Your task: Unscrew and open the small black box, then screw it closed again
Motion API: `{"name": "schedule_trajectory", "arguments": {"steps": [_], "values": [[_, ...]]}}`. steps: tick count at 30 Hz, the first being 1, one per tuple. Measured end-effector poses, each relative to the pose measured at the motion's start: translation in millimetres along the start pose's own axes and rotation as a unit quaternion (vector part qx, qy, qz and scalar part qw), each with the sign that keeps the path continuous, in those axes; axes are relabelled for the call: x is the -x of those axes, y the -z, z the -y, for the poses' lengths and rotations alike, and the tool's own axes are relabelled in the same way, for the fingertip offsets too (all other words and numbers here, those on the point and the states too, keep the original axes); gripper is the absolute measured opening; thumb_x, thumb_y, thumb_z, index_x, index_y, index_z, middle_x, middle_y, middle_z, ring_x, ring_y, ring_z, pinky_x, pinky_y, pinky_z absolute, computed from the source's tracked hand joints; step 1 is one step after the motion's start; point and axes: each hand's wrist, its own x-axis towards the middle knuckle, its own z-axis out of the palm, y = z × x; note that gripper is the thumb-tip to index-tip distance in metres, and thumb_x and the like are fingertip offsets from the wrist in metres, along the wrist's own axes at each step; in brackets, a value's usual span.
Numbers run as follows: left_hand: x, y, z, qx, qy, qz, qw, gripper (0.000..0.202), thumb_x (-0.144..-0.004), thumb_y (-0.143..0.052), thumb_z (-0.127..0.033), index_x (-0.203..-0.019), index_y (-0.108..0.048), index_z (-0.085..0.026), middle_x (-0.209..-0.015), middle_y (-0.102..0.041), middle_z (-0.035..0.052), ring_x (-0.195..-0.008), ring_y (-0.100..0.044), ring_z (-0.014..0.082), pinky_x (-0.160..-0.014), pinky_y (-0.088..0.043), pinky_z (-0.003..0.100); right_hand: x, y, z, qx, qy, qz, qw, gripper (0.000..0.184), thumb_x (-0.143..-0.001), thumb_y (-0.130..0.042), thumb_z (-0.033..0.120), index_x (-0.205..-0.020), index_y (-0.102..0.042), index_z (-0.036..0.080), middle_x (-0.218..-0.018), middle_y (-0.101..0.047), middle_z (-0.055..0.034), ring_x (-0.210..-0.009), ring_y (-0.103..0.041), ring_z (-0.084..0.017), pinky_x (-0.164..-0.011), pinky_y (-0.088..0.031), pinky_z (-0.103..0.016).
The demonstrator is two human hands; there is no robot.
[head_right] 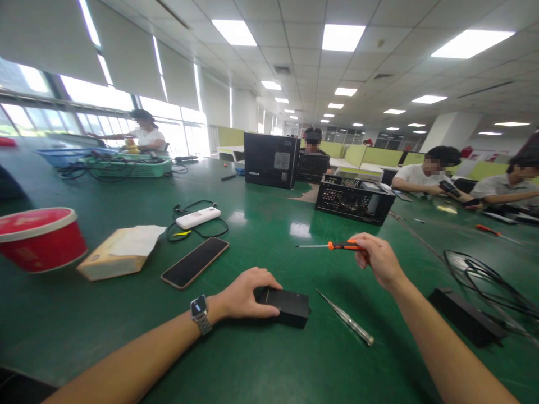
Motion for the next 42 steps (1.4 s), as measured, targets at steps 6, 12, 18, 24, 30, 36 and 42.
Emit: {"name": "schedule_trajectory", "arguments": {"steps": [6,12,18,24,30,36,42], "values": [[-3.3,-7.4,-11.3,-0.049,-0.049,-0.005,0.998,0.040,-0.072,-0.075,-0.050,-0.097,-0.072,-0.019,-0.091,-0.074,0.0037,-0.085,-0.066,0.0217,-0.079,-0.043,0.032,21.9,-0.8,43.5,-0.071,-0.018,0.052,0.996,0.018,-0.074,-0.064,0.034,-0.074,-0.067,0.016,-0.055,-0.057,0.0000,-0.039,-0.039,-0.008,-0.037,-0.027,-0.022],[-3.2,-9.4,-15.3,-0.065,-0.050,-0.013,0.997,0.035,-0.074,-0.072,-0.048,-0.094,-0.071,-0.018,-0.089,-0.073,0.0038,-0.083,-0.065,0.0211,-0.075,-0.044,0.031,24.0,-8.0,47.4,-0.059,-0.024,0.050,0.997,0.020,-0.074,-0.065,0.036,-0.073,-0.069,0.016,-0.056,-0.059,-0.0001,-0.040,-0.038,-0.007,-0.038,-0.025,-0.020],[-3.3,-11.5,-12.6,-0.054,-0.054,-0.012,0.997,0.036,-0.074,-0.072,-0.048,-0.094,-0.071,-0.018,-0.089,-0.073,0.0047,-0.082,-0.065,0.0210,-0.076,-0.046,0.030,25.3,-14.4,54.2,-0.001,-0.001,0.049,0.999,0.021,-0.072,-0.064,0.038,-0.069,-0.068,0.018,-0.053,-0.057,0.0002,-0.041,-0.039,-0.009,-0.039,-0.028,-0.022],[-2.8,-10.6,-12.0,-0.038,-0.054,-0.006,0.998,0.038,-0.076,-0.070,-0.051,-0.095,-0.071,-0.018,-0.090,-0.073,0.0054,-0.082,-0.065,0.0209,-0.075,-0.048,0.029,27.8,-10.0,56.9,0.058,0.043,0.052,0.996,0.023,-0.077,-0.062,0.039,-0.073,-0.070,0.017,-0.050,-0.054,0.0014,-0.043,-0.040,-0.010,-0.041,-0.030,-0.023],[-2.7,-9.1,-13.8,-0.042,-0.049,-0.008,0.998,0.039,-0.076,-0.070,-0.052,-0.095,-0.071,-0.018,-0.088,-0.073,0.0052,-0.081,-0.065,0.0209,-0.075,-0.048,0.029,28.1,-9.2,56.5,0.045,0.041,0.064,0.996,0.023,-0.077,-0.062,0.039,-0.073,-0.070,0.017,-0.050,-0.054,0.0017,-0.043,-0.041,-0.010,-0.041,-0.030,-0.023],[-2.7,-10.3,-12.5,-0.040,-0.050,-0.007,0.998,0.039,-0.076,-0.070,-0.052,-0.095,-0.071,-0.018,-0.089,-0.073,0.0055,-0.082,-0.065,0.0209,-0.073,-0.048,0.028,25.6,-6.2,51.6,0.065,0.049,0.066,0.994,0.023,-0.079,-0.060,0.038,-0.074,-0.070,0.018,-0.048,-0.052,0.0025,-0.043,-0.042,-0.011,-0.041,-0.031,-0.023],[-2.0,-13.3,-8.8,-0.039,-0.048,-0.013,0.998,0.040,-0.074,-0.072,-0.050,-0.096,-0.071,-0.017,-0.088,-0.072,0.0057,-0.081,-0.065,0.0212,-0.074,-0.048,0.029,31.1,-4.0,69.5,0.142,0.126,0.085,0.978,0.024,-0.084,-0.059,0.040,-0.084,-0.074,0.021,-0.071,-0.067,-0.0038,-0.065,-0.060,-0.018,-0.056,-0.045,-0.027]]}}
